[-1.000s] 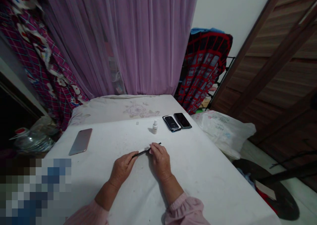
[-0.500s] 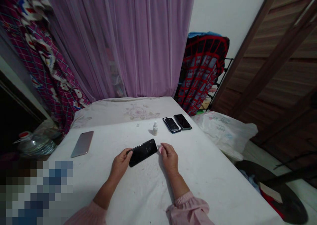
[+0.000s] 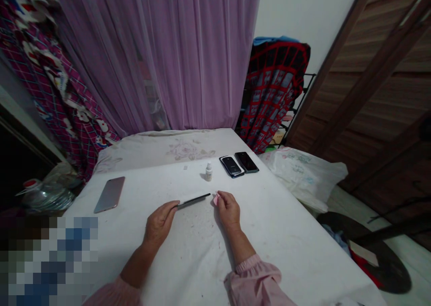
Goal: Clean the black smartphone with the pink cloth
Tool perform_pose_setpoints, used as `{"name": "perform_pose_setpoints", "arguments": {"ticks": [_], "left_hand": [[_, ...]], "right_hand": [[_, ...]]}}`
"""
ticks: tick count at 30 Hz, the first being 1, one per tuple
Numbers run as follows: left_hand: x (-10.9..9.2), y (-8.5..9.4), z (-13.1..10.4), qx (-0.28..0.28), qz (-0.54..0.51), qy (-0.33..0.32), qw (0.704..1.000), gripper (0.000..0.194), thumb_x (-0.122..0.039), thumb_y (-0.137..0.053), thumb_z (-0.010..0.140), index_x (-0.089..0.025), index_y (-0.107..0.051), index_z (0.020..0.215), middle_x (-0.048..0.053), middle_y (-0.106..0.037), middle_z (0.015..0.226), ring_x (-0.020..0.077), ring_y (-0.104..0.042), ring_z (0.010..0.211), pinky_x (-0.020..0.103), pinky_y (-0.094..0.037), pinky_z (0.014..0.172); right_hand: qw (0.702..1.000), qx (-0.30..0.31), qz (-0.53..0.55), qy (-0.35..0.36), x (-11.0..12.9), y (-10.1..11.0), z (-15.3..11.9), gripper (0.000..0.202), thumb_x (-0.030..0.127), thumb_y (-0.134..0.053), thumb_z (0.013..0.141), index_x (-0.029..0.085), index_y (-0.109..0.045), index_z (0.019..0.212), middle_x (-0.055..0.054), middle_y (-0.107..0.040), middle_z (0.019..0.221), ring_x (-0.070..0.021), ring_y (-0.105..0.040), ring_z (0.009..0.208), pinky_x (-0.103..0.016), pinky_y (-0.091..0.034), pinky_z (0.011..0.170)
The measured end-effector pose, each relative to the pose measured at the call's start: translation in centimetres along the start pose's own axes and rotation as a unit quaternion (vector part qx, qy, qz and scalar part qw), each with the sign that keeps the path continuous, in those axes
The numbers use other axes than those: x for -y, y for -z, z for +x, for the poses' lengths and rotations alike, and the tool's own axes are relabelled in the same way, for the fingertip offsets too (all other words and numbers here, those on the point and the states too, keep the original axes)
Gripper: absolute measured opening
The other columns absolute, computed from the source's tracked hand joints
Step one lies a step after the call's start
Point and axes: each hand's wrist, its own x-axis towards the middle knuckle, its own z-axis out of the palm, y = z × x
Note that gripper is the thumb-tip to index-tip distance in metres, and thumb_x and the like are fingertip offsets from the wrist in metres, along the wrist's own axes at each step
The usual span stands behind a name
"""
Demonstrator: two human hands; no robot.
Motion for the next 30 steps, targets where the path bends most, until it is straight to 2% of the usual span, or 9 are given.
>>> {"name": "perform_pose_setpoints", "arguments": {"ticks": [3,11,15,17,20,22,26,30], "left_hand": [[0.2,0.6,-1.0,0.039,0.014,-0.064,0.997,0.027,-0.028,-0.043,0.099,-0.024,-0.067,0.111,0.004,-0.074,0.109,0.0181,-0.069,0.102,0.036,-0.055,0.095],[0.7,0.7,-2.5,0.125,0.048,-0.105,0.985,0.028,-0.025,-0.041,0.098,-0.022,-0.066,0.111,0.006,-0.072,0.113,0.0196,-0.066,0.109,0.039,-0.053,0.099],[0.6,0.3,-2.5,0.137,0.077,-0.07,0.985,0.025,-0.032,-0.05,0.095,-0.023,-0.064,0.113,0.008,-0.067,0.124,0.024,-0.061,0.117,0.048,-0.044,0.106],[0.4,-0.3,-2.3,0.136,0.113,-0.035,0.984,0.04,-0.041,-0.056,0.091,-0.022,-0.057,0.126,0.011,-0.059,0.134,0.0284,-0.054,0.125,0.054,-0.037,0.11],[-0.1,-1.7,-1.5,0.156,0.151,-0.005,0.976,0.07,-0.053,-0.062,0.083,-0.016,-0.043,0.139,0.017,-0.05,0.143,0.0346,-0.044,0.134,0.058,-0.03,0.112],[-0.6,-2.9,-1.0,0.17,0.159,-0.001,0.973,0.077,-0.057,-0.063,0.081,-0.013,-0.041,0.141,0.019,-0.048,0.144,0.0365,-0.041,0.135,0.059,-0.028,0.112],[-1.4,-4.6,-0.4,0.167,0.161,-0.003,0.973,0.07,-0.053,-0.058,0.087,-0.011,-0.042,0.14,0.02,-0.052,0.14,0.0364,-0.044,0.133,0.059,-0.027,0.111],[-1.6,-4.8,-0.3,0.164,0.159,-0.012,0.974,0.057,-0.044,-0.052,0.092,-0.013,-0.044,0.139,0.018,-0.054,0.139,0.034,-0.044,0.133,0.058,-0.027,0.112]], "right_hand": [[1.0,-0.005,0.009,-0.013,0.1,0.1,0.1,0.033,0.04,-0.053,0.081,0.019,-0.075,0.09,-0.01,-0.074,0.093,-0.0226,-0.068,0.088,-0.037,-0.054,0.083],[0.999,-0.01,0.038,-0.032,0.2,0.2,0.1,0.03,0.041,-0.055,0.078,0.02,-0.075,0.086,-0.008,-0.074,0.091,-0.0222,-0.068,0.086,-0.036,-0.054,0.083],[0.998,0.006,0.036,-0.052,0.2,0.1,-0.2,0.032,0.044,-0.056,0.078,0.02,-0.075,0.087,-0.008,-0.075,0.091,-0.023,-0.068,0.084,-0.036,-0.055,0.082],[0.998,0.025,0.025,-0.051,0.6,0.1,-0.4,0.033,0.044,-0.055,0.079,0.021,-0.075,0.091,-0.007,-0.075,0.09,-0.0227,-0.068,0.082,-0.036,-0.054,0.081],[0.997,0.08,-0.013,0.012,1.4,0.2,-0.9,0.027,0.038,-0.055,0.083,0.024,-0.075,0.093,-0.006,-0.075,0.089,-0.0223,-0.068,0.084,-0.037,-0.054,0.081],[0.989,0.119,-0.042,0.074,1.9,0.4,-1.1,0.023,0.033,-0.056,0.083,0.027,-0.076,0.091,-0.006,-0.075,0.092,-0.0229,-0.066,0.088,-0.039,-0.053,0.083],[0.973,0.158,-0.085,0.147,1.8,0.6,-1.4,0.024,0.024,-0.057,0.083,0.029,-0.076,0.097,-0.006,-0.074,0.103,-0.0236,-0.065,0.095,-0.042,-0.052,0.085],[0.967,0.17,-0.104,0.161,1.1,0.0,-0.8,0.026,0.02,-0.057,0.085,0.03,-0.076,0.098,-0.004,-0.073,0.108,-0.024,-0.064,0.1,-0.044,-0.05,0.089]]}}
